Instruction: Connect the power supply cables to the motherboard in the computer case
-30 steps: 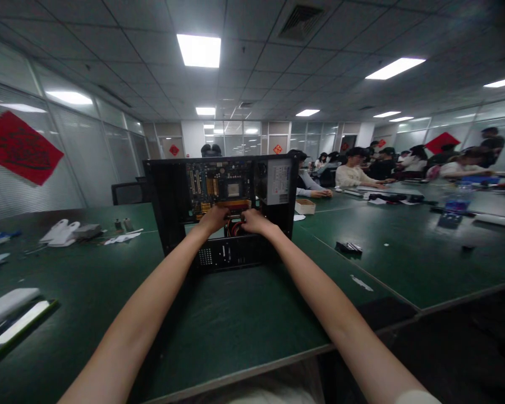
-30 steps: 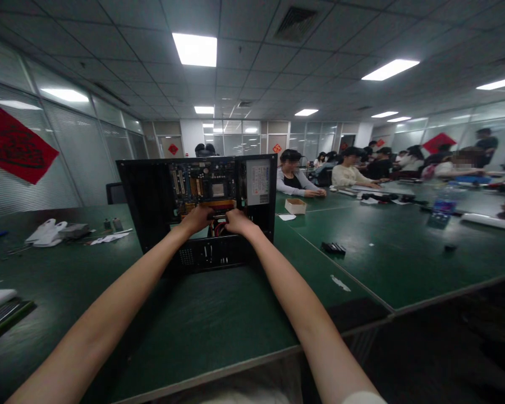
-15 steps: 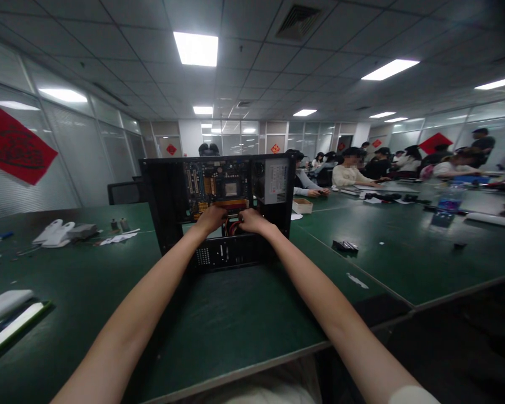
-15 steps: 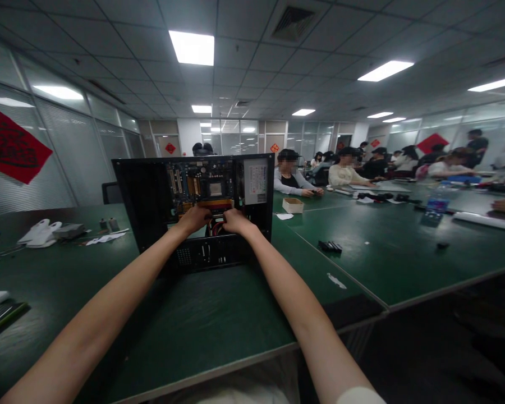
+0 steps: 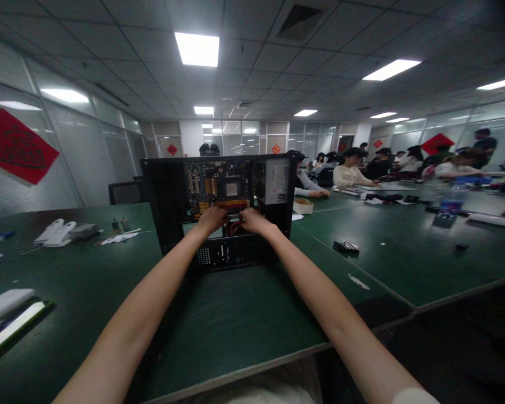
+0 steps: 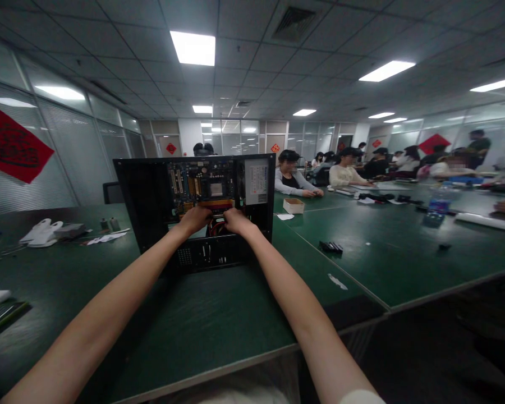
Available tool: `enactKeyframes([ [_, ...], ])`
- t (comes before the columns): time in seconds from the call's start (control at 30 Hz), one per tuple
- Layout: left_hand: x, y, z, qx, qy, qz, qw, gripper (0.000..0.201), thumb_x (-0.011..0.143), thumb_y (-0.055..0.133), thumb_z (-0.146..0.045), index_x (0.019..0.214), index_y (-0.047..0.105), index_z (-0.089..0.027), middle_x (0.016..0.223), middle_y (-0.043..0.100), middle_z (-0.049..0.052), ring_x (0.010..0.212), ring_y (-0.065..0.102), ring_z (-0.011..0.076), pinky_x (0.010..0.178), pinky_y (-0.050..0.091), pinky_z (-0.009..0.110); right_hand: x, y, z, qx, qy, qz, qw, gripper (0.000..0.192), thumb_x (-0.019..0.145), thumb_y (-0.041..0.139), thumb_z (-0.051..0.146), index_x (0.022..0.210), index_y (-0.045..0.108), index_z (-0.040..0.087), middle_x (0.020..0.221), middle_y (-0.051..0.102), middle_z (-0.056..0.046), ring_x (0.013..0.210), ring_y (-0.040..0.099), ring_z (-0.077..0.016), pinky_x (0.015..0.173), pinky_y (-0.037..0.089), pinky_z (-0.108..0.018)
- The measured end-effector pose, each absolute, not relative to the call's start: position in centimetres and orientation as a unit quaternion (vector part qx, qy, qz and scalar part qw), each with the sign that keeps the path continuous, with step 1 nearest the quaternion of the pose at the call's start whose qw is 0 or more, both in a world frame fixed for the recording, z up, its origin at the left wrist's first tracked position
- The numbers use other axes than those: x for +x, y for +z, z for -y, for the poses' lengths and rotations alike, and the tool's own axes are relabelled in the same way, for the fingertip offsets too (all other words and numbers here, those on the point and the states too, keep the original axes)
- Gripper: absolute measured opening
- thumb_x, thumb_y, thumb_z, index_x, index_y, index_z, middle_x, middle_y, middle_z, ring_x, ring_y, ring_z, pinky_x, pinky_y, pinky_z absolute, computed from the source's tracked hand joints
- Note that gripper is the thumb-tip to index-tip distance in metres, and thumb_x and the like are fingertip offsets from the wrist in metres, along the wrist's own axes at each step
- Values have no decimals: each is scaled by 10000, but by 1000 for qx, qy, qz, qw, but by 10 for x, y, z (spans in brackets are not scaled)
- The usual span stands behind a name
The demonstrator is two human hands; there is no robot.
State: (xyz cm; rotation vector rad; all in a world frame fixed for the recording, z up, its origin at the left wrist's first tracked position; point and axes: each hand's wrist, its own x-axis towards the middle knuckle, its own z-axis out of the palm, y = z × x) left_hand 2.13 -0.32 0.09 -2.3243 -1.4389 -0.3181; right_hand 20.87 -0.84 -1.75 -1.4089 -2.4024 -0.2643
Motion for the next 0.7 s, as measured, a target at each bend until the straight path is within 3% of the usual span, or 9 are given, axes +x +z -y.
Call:
enactKeyframes([
  [0.23, 25, 2, 1, -825, -102, 521, 196, 270, 893, 514, -248, 999, 737, -138, 1015, 706, 208, 975, 676, 325, 835, 512, 399, 203, -13, 13, -464, -154, 857, 163, 225, 915, 521, 195, 1118, 592, 130, 1176, 595, -154, 1056, 609, -262, 853, 474, -308],
  [0.43, 25, 3, 6, -824, -107, 522, 194, 257, 894, 529, -236, 1039, 724, -151, 1046, 703, 195, 1011, 665, 311, 861, 503, 388, 199, -5, 2, -411, -187, 883, 128, 236, 950, 415, 122, 1134, 562, 139, 1186, 569, -142, 1011, 630, -231, 839, 478, -308],
  [0.7, 21, 1, 3, -824, -117, 521, 187, 253, 897, 549, -275, 1063, 719, -187, 1091, 694, 165, 1017, 659, 283, 872, 497, 356, 198, -6, -9, -376, -210, 896, 108, 248, 945, 404, 104, 1151, 541, 123, 1204, 553, -160, 1030, 628, -241, 858, 474, -325],
])
